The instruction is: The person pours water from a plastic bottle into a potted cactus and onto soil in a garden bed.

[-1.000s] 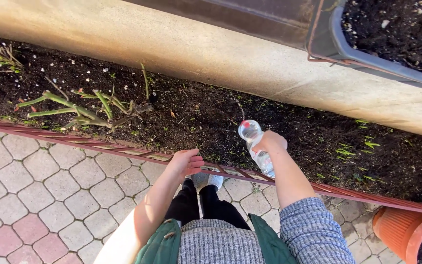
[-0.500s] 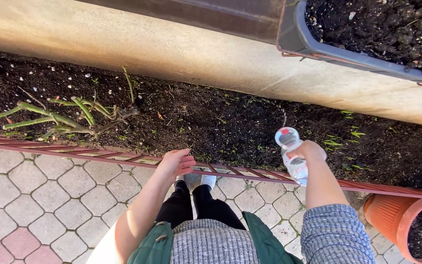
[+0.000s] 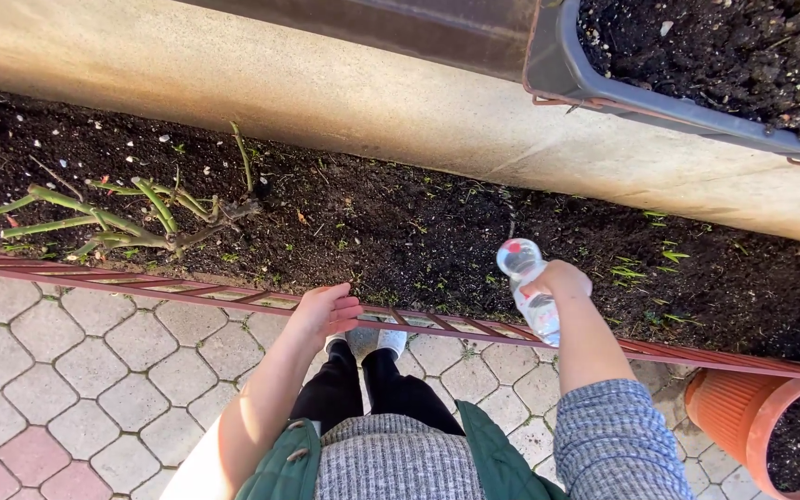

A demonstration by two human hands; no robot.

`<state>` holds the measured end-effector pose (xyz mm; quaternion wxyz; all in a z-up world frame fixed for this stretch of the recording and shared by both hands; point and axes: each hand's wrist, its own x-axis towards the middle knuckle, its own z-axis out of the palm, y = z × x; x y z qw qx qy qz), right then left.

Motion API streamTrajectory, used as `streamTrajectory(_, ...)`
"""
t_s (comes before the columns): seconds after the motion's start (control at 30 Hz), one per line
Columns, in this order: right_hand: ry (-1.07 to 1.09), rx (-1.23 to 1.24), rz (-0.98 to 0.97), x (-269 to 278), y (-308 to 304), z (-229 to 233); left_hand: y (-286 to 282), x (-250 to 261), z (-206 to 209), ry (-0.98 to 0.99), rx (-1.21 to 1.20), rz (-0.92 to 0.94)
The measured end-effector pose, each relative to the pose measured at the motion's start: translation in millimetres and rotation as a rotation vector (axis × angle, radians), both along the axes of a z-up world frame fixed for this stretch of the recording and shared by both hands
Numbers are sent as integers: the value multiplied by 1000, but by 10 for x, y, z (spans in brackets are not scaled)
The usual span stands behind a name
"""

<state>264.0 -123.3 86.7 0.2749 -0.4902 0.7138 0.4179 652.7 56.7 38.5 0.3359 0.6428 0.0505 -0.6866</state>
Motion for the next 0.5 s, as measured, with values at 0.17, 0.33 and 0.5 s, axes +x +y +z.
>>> streamTrajectory(0.17,-73,3,43,412,50,-249,17,2,-46,-6,1,7)
streamTrajectory(0.33,-147,19,100,884,121,-332,50,-14,-64,-2,-5,9)
streamTrajectory(0.5,-234,-4,174,1320,168,-432,52,-37,-62,6,1,19)
